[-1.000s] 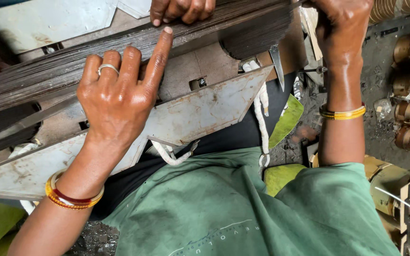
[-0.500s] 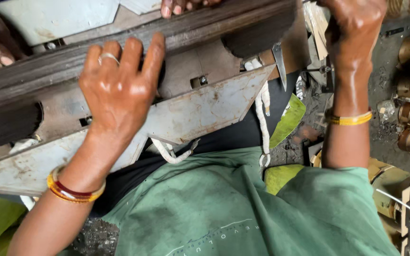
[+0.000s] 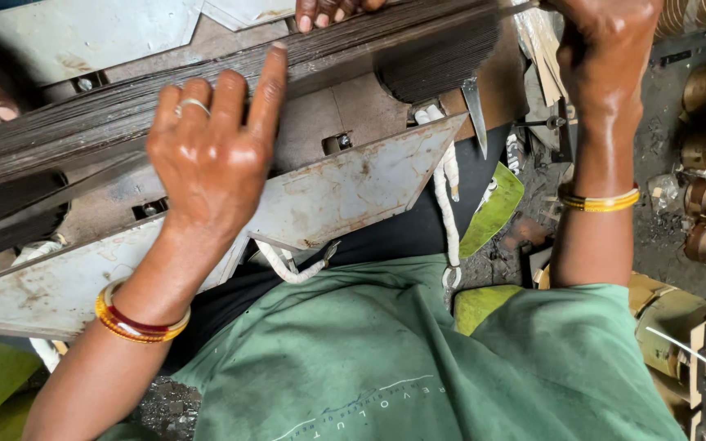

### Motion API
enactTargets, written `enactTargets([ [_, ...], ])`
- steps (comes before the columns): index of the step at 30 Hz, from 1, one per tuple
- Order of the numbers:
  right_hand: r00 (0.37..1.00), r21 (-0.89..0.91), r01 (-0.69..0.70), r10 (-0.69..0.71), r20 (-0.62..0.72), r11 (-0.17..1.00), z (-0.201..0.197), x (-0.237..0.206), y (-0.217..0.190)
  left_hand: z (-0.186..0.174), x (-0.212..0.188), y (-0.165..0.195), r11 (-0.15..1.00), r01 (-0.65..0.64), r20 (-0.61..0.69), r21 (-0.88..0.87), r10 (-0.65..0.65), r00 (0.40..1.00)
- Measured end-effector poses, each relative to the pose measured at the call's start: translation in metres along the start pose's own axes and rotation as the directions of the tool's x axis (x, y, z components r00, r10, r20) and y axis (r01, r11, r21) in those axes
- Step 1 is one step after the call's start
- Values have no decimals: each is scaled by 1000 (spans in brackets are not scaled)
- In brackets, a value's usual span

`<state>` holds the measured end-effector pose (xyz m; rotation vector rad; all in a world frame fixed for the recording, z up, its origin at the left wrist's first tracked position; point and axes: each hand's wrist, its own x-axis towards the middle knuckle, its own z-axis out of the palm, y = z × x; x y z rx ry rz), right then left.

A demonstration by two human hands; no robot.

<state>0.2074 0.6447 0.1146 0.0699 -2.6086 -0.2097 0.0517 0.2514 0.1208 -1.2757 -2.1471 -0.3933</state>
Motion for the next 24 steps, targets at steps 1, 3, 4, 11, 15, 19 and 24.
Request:
enactTargets([
  [1, 1000, 43, 9, -8, -17, 999, -2, -1, -4, 0, 0, 1, 1000, -29, -14, 2, 29, 999],
  [3, 999, 124, 23, -18, -44, 992, -3, 3, -10, 0, 1, 1, 998, -34, -3, 50, 34, 999],
  [4, 998, 160, 26, -18, -53, 987, -4, 5, -11, 0, 1, -1, 997, -38, 6, 70, 38, 999],
  [11, 992, 281, 51, -17, -125, 958, -1, 10, -22, -4, 2, -17, 998, -65, 54, -28, 66, 996],
  [15, 999, 167, -31, 30, 11, 985, 6, 16, -35, -13, -5, -34, 996, -75, 114, -44, 79, 990],
  [19, 997, 283, 34, -15, -72, 958, 4, 31, -49, -13, -21, -42, 998, -28, 95, -49, 33, 995],
  [24, 995, 395, 88, -64, -74, 915, 8, 42, -71, -16, -39, -56, 998, 53, 66, 41, -56, 996],
])
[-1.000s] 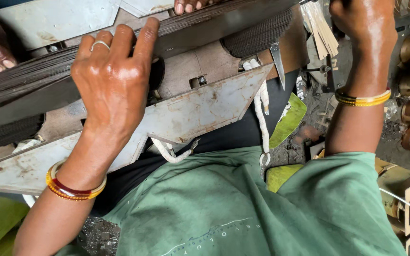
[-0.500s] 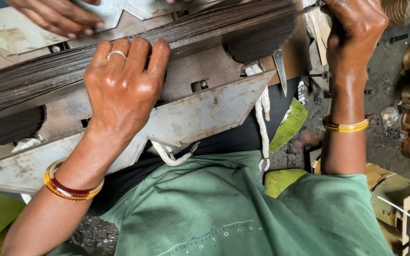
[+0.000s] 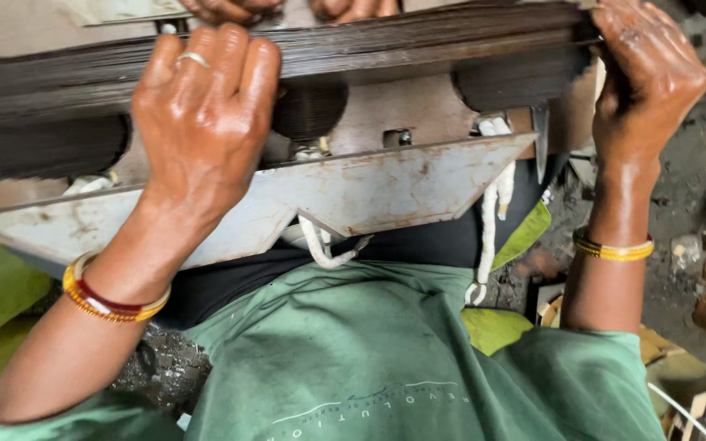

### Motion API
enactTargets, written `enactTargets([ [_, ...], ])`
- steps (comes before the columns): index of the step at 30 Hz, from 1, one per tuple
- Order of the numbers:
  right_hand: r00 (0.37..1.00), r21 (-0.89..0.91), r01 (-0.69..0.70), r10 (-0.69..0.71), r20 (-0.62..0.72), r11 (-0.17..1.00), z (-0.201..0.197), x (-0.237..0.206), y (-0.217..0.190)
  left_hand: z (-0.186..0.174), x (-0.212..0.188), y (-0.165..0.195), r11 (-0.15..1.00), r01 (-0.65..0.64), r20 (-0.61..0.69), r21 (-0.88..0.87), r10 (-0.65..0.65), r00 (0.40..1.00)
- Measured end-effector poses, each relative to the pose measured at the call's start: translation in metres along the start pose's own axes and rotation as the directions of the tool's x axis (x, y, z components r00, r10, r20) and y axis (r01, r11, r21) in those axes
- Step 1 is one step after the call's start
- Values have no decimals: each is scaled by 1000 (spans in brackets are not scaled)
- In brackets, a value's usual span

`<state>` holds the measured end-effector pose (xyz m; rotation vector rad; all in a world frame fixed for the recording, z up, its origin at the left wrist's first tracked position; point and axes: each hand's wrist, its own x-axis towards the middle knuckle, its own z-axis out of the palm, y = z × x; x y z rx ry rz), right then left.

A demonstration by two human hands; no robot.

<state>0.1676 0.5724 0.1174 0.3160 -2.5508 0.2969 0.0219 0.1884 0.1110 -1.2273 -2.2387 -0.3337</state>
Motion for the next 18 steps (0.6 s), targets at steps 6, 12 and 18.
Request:
enactTargets([
  [6, 999, 24, -47, 48, -22, 999, 18, -2, -2, 2, -6, -6, 999, 24, -69, -30, -26, 997],
  [12, 999, -33, -28, 27, -18, 999, 20, -7, 4, 15, -12, -6, 992, 43, -70, -115, -52, 996],
  [18, 991, -60, -33, 40, 127, 998, 6, 4, -6, 12, -18, -15, 999, -36, -4, -25, 35, 999],
])
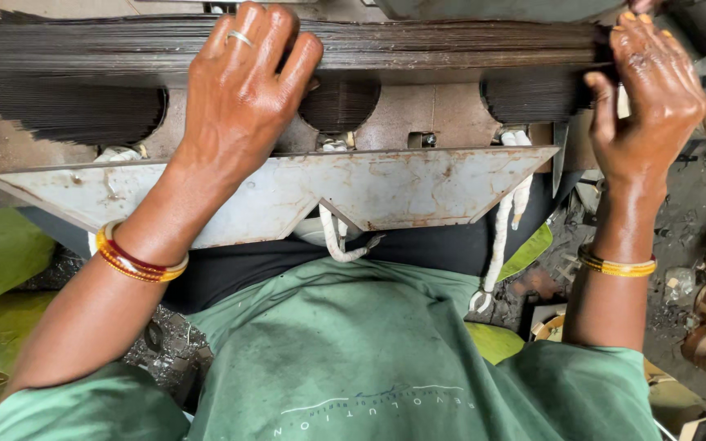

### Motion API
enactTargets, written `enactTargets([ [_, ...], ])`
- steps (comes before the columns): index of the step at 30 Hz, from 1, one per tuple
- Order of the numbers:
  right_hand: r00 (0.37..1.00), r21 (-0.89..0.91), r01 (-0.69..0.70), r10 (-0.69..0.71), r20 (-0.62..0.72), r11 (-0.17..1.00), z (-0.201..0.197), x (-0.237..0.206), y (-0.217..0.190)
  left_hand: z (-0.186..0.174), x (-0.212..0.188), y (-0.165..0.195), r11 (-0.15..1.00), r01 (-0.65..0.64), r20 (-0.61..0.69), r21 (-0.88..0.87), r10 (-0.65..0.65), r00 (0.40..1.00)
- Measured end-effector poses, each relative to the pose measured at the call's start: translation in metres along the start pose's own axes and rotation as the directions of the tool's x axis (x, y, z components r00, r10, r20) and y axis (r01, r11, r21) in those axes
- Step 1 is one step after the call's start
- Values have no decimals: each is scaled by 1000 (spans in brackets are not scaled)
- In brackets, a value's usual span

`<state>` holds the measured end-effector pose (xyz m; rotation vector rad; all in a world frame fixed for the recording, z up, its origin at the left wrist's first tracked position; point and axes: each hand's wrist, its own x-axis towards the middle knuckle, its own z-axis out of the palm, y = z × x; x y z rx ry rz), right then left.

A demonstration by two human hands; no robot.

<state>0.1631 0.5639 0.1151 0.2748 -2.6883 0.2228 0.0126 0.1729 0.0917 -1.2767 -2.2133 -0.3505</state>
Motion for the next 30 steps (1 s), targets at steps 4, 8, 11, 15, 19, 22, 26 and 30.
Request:
enactTargets([
  [4, 979, -78, -110, 122, 162, 991, -6, 10, -10, -13, -1, -17, 994, -79, 93, 77, 72, 993],
  [8, 954, -206, -41, 100, 283, 978, 23, 34, -12, -17, 2, -26, 996, -74, 187, 52, 63, 980],
  [11, 942, -159, 80, -23, 334, 984, 40, 41, -10, -14, -1, -30, 996, -82, 225, 28, 73, 972],
  [15, 957, -74, 161, -137, 257, 984, 57, 38, -13, -9, -11, -41, 996, -89, 306, 1, 84, 948],
  [19, 959, -158, 190, -149, 240, 969, 82, 40, -22, -2, -18, -49, 787, -379, 387, 487, 195, 901],
  [22, 967, -180, 219, -188, 172, 959, 86, 46, -29, 0, -24, -50, 991, -137, 347, 13, 124, 930],
  [26, 957, -137, 248, -221, 187, 959, 75, 53, -34, -3, -27, -49, 995, -88, 321, -54, 101, 942],
  [30, 908, -121, 373, -335, 252, 920, 53, 52, -59, -20, -27, -31, 995, -98, 225, 27, 89, 970],
])
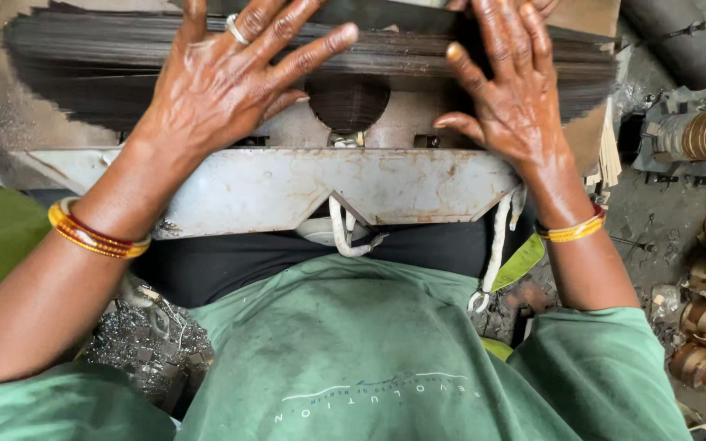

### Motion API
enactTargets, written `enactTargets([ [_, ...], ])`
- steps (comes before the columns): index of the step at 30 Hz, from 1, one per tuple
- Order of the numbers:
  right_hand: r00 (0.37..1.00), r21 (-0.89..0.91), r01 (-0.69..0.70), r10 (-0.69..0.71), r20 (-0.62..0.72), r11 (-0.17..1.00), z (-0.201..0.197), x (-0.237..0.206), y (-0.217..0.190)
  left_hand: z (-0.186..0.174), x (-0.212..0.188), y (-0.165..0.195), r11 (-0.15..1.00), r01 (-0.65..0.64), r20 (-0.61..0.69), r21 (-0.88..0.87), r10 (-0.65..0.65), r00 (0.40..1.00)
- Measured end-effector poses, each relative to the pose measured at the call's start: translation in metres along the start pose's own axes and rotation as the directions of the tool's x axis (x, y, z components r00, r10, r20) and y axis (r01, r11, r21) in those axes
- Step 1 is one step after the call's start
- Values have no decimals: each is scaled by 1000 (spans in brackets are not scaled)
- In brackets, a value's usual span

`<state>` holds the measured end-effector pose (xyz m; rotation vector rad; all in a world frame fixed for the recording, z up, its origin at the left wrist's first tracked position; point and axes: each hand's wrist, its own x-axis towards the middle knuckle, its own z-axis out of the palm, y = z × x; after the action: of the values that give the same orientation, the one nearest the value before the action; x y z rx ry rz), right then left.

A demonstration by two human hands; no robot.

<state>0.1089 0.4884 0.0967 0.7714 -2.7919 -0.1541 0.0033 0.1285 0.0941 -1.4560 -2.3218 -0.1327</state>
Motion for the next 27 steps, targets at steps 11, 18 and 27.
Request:
enactTargets([
  [11, 928, 520, -370, 331, 169, 770, -17, 14, -147, -20, -55, 87, 821, 376, 202, -430, -319, 926],
  [18, 929, 390, -371, 333, 164, 843, -14, 24, -162, -11, -60, 88, 822, 377, 206, -427, -318, 926],
  [27, 966, 288, -254, 257, 27, 923, -10, 23, -166, -12, -62, 89, 840, 373, 192, -393, -322, 927],
])
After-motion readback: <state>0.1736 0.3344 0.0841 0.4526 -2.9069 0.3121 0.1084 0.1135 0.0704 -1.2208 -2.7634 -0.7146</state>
